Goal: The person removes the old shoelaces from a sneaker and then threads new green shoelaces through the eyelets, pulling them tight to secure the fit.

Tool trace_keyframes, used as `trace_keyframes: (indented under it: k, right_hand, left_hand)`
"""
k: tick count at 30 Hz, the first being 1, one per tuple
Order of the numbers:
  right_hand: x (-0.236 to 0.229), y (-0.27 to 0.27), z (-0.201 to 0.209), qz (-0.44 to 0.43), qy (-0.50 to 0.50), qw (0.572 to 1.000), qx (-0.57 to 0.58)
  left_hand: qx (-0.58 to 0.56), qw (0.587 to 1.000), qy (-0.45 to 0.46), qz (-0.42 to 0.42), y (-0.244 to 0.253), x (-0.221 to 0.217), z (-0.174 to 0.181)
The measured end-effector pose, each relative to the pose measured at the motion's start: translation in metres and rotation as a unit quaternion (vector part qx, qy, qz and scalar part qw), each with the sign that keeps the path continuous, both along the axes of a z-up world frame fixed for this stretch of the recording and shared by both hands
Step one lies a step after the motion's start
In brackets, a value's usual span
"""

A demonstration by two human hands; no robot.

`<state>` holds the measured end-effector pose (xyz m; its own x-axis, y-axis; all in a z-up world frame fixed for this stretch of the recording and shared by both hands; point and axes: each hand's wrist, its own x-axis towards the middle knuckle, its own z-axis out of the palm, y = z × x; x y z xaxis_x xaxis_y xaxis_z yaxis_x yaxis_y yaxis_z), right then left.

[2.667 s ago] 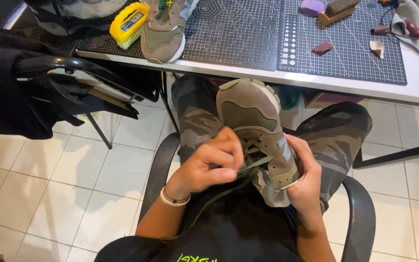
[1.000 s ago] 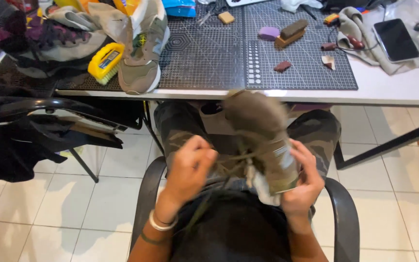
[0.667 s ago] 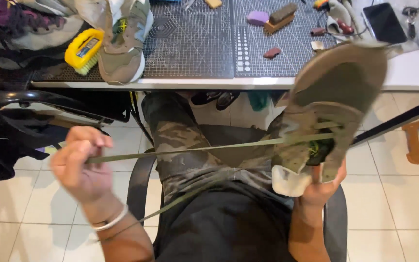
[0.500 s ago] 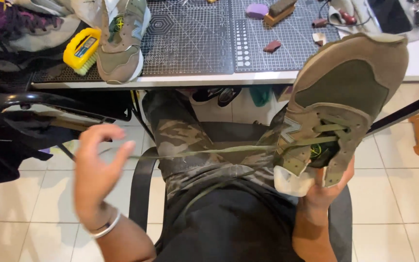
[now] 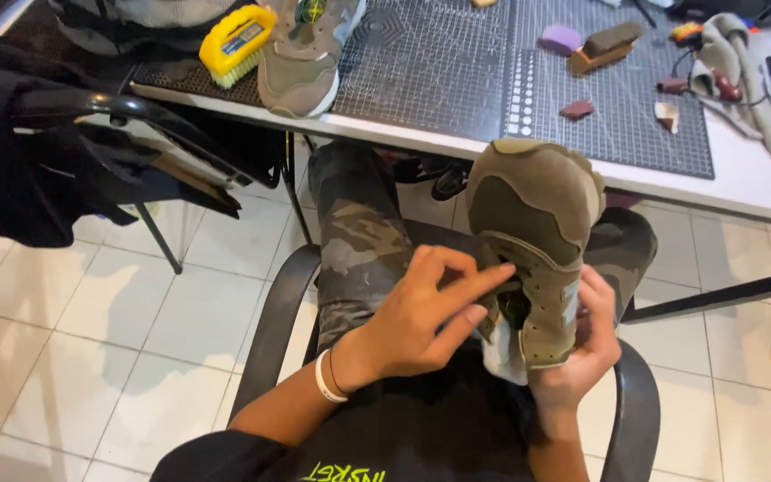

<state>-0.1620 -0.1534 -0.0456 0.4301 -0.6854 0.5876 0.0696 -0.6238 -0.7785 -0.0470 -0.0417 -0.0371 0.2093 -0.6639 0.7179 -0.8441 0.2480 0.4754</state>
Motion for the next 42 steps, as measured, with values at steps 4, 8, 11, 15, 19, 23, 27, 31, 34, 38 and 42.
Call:
trace_keyframes:
  k: [4,8,11,15,19,23,27,31,34,38,42]
  right_hand:
    - [-0.001,-0.001,-0.006,0.002,-0.022,0.999,-0.025]
    - [-0.002,-0.011,-0.018,0.011,-0.064,0.998,0.005]
    - [-0.006,-0.026,-0.019,-0.062,-0.071,0.991,0.091]
    - [-0.009,-0.043,-0.018,-0.035,-0.146,0.976,0.158]
    - [-0.011,-0.057,-0.022,0.019,-0.314,0.895,0.316]
    - [-0.027,-0.070,-0.050,-0.018,-0.145,0.963,0.224]
    - [-0.008,-0.050,-0.047,-0.013,0.046,0.982,0.181]
    - [0.011,-0.026,-0.028,0.158,0.130,0.933,0.295]
    - [0.014,-0.025,-0.029,0.198,0.167,0.930,0.261]
    - [0.008,-0.034,-0.039,0.187,0.168,0.938,0.239]
    - [0.004,-0.031,-0.031,0.164,0.204,0.941,0.212]
  left_hand:
    - [0.058,0.986,0.146,-0.055,0.007,0.009,0.012]
    - [0.057,0.992,0.099,-0.055,0.018,0.036,0.022]
    - [0.054,0.992,0.085,0.075,0.038,0.068,0.010]
    - [-0.073,0.973,0.130,0.176,0.073,0.103,0.004]
    - [-0.205,0.883,0.216,0.364,0.121,0.135,-0.017]
    - [-0.049,0.880,0.125,0.456,0.110,0.135,-0.010]
    - [-0.044,0.929,0.085,0.358,0.052,0.099,0.009]
    - [-0.034,0.988,-0.023,0.146,0.012,0.055,0.016]
    - [-0.018,0.995,-0.061,0.081,-0.002,0.039,0.011]
    - [-0.040,0.993,-0.044,0.099,-0.004,0.039,0.004]
    - [-0.044,0.988,-0.072,0.128,-0.004,0.033,0.006]
